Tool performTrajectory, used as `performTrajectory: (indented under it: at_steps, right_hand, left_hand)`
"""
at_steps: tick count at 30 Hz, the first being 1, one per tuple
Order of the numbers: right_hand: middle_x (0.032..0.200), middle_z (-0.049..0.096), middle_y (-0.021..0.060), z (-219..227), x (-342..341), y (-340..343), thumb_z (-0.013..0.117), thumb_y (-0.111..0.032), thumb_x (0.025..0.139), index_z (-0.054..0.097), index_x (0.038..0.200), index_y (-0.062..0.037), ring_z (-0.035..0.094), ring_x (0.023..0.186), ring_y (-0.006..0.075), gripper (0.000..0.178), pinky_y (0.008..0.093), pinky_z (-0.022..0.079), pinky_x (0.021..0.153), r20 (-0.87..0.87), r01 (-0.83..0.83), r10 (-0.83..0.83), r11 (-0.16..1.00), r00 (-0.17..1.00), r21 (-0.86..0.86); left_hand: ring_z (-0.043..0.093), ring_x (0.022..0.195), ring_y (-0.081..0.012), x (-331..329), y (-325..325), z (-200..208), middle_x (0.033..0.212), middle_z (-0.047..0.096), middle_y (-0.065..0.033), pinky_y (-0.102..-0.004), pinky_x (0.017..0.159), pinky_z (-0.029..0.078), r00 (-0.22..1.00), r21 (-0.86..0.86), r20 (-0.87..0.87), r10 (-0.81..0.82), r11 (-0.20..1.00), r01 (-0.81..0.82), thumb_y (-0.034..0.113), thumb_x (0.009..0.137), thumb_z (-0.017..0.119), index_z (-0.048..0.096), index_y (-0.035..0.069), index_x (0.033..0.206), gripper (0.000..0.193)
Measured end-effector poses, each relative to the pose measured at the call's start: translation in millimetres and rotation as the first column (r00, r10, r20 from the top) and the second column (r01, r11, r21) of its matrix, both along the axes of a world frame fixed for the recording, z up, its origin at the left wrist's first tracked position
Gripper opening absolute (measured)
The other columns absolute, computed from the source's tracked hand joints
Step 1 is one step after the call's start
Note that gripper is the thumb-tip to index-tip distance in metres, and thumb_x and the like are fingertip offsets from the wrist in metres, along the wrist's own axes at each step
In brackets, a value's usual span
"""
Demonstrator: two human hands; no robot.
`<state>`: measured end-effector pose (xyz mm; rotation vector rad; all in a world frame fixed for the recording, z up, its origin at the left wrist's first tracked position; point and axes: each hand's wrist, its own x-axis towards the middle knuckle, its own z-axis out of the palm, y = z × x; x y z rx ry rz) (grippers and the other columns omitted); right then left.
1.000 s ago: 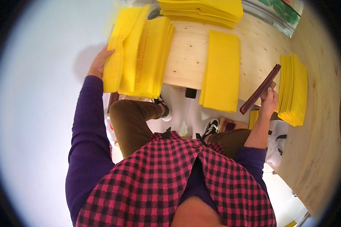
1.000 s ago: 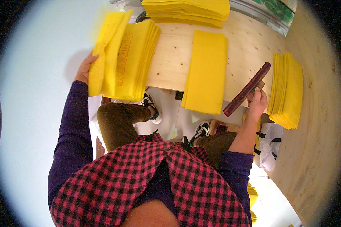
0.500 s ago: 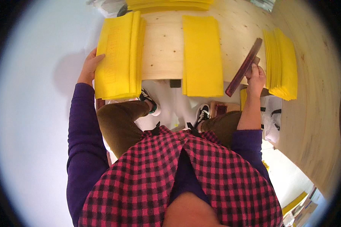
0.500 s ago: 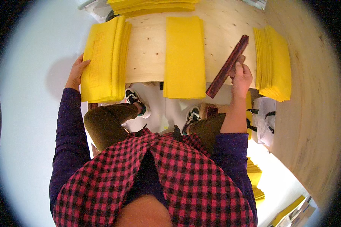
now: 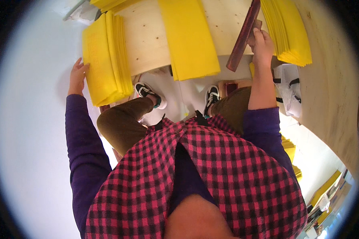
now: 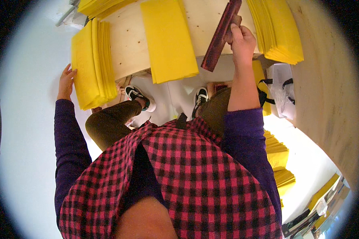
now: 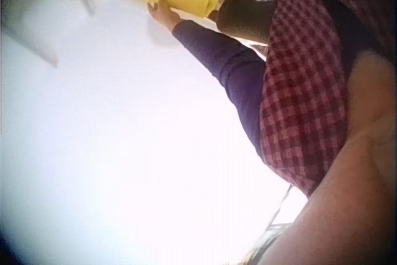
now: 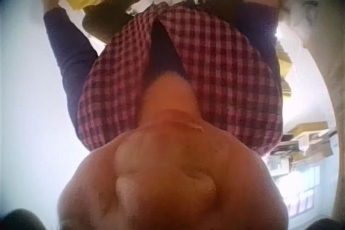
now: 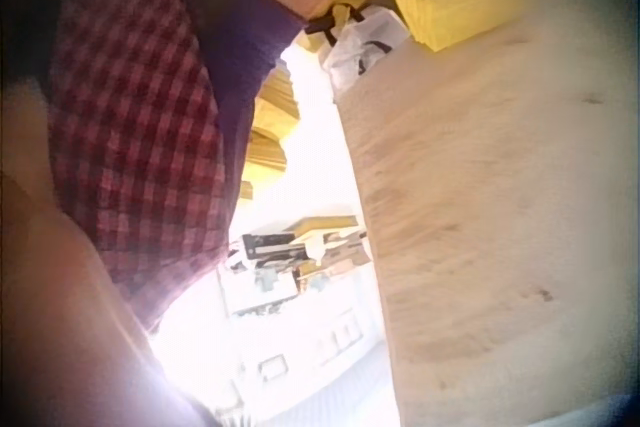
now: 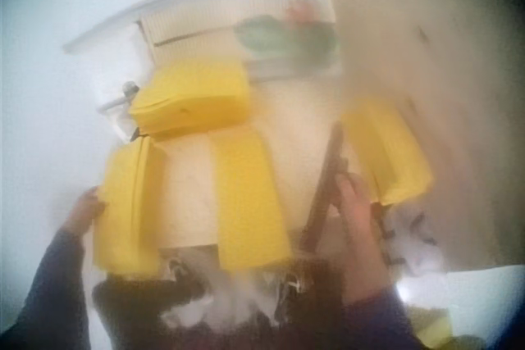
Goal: The person repeatedly folds yellow foam sheets in half using a wooden block as a guide and then stacks them on a wooden workbench. The person handles the sheets one at a time, aligns them, and uses the block to press the fold before stacking.
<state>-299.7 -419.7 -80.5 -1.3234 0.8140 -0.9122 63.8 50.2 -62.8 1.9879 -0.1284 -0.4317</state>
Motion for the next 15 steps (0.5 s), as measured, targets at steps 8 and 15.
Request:
performTrajectory:
  at_steps: [8,15]
  right_hand:
    - [0.06,0.054,-0.0017,-0.1,-1.2,-2.8,0.058,-0.021,0.083,0.056,0.071,-0.0076,0.044,0.048,0.0041,0.019,0.0208,0.027,0.043,0.054,-0.008,0.008,1.0,0.998,-0.008]
    - [0.056,0.051,-0.0014,1.6,-0.8,-1.8,0.062,-0.02,0.082,0.06,0.073,-0.0026,0.04,0.044,0.0046,0.02,0.0207,0.03,0.04,0.113,0.009,-0.009,1.0,0.994,0.001]
  left_hand:
    - [0.055,0.101,-0.0179,-69.0,-50.1,51.8,0.114,0.058,-0.0087,-0.0284,0.083,0.044,0.712,0.157,0.69,-0.127,0.987,0.024,0.014,0.083,0.059,0.058,0.004,0.113,0.031]
    - [0.059,0.076,-0.0115,-198.1,-162.3,3.7,0.088,0.062,-0.0061,-0.0235,0.063,0.046,0.863,-0.102,-0.093,-0.497,0.867,0.488,0.014,0.084,0.059,0.055,0.001,0.109,0.029]
